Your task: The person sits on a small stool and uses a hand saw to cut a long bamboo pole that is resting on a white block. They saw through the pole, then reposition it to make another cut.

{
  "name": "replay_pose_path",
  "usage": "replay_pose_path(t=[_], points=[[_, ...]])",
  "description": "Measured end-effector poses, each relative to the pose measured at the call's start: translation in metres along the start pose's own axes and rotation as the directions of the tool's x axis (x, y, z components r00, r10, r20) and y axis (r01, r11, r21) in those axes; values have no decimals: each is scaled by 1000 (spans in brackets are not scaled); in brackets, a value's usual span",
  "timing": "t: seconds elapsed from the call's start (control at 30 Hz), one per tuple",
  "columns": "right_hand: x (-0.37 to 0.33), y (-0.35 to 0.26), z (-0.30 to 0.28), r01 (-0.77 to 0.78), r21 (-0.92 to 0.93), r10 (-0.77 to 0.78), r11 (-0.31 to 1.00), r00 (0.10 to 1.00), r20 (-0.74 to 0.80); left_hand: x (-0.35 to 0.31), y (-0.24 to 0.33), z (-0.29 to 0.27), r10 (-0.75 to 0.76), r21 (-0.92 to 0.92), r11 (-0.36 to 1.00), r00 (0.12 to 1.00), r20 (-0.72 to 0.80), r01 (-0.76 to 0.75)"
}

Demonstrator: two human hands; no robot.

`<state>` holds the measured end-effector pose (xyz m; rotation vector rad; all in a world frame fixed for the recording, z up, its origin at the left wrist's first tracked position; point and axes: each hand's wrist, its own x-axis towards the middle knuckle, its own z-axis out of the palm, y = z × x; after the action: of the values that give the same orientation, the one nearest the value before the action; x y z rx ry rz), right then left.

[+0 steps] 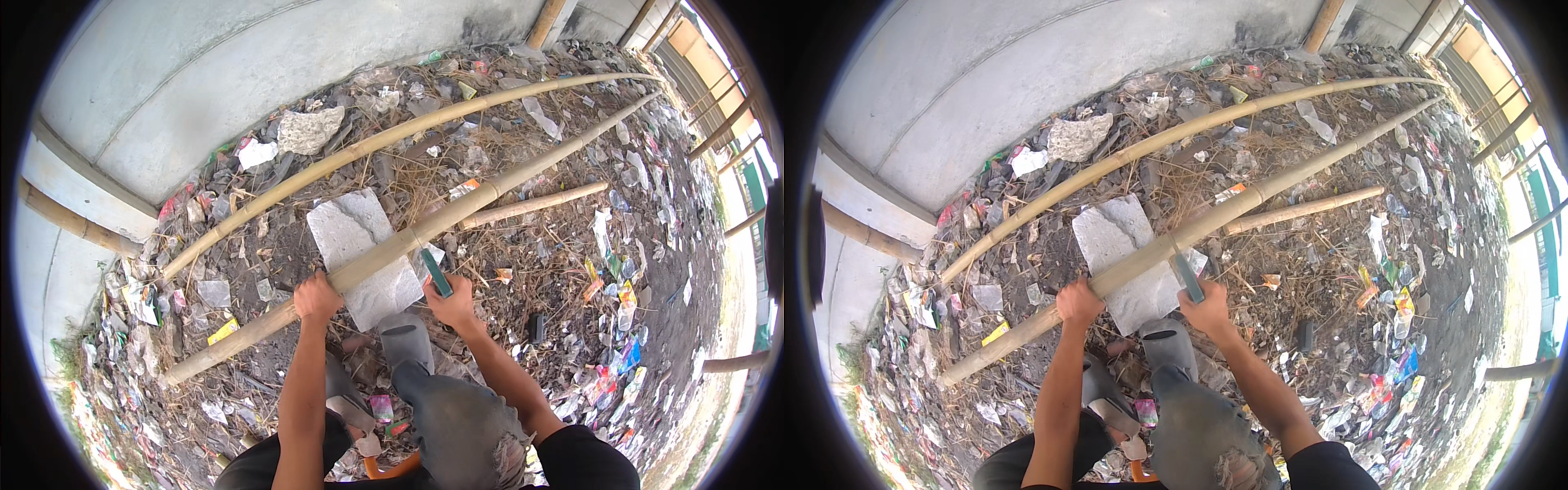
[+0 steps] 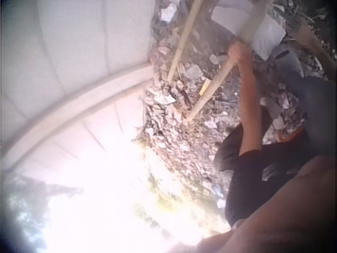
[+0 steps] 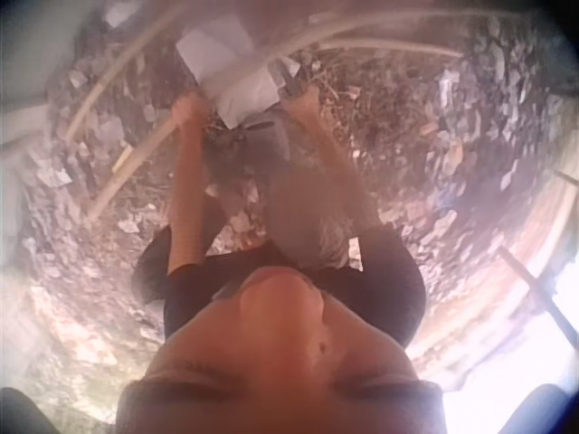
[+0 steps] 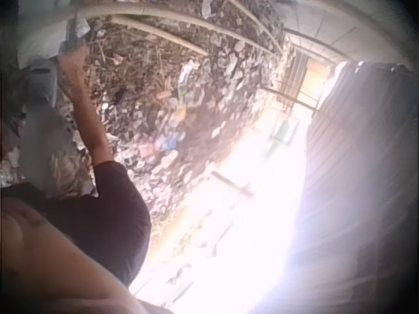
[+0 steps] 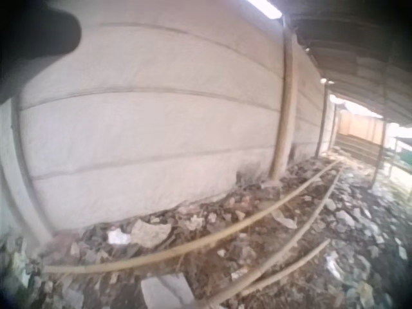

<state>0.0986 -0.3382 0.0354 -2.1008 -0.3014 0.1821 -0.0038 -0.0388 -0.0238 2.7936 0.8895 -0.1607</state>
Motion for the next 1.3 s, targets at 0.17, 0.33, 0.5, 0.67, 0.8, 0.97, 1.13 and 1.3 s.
replay_pose_path(t=[0.17, 0.33, 0.5, 0.67, 0.8, 0.97, 1.13, 1.3], points=[[-114, -1, -94, -214, -28, 216, 976, 967, 133, 4, -22, 4, 1, 43, 999, 995, -98, 4], [-142, -18, -102, -283, -60, 290, 957, 941, 175, -12, -33, 20, -6, 55, 998, 995, -98, 12], [25, -9, 24, 37, -11, -38, 999, 996, -76, 0, -3, 4, -11, 30, 999, 1000, 1, 11], [29, -41, 25, -75, 209, 80, 975, 997, -12, -4, -27, 1, -80, 73, 994, 996, 42, 77], [13, 59, 35, 172, 186, -159, 967, 984, -84, -8, -2, 1, 7, 32, 999, 999, -35, -6], [12, 74, 61, 330, 76, -300, 941, 915, -269, 7, -3, -13, -37, 72, 997, 996, 82, 32], [-24, 50, 33, 236, 158, -156, 959, 902, -403, 1, -9, -6, -46, 96, 994, 999, 10, 45], [-87, 55, -25, 208, 110, -156, 972, 920, -360, -7, -3, 4, -73, 104, 992, 997, -32, 76]])
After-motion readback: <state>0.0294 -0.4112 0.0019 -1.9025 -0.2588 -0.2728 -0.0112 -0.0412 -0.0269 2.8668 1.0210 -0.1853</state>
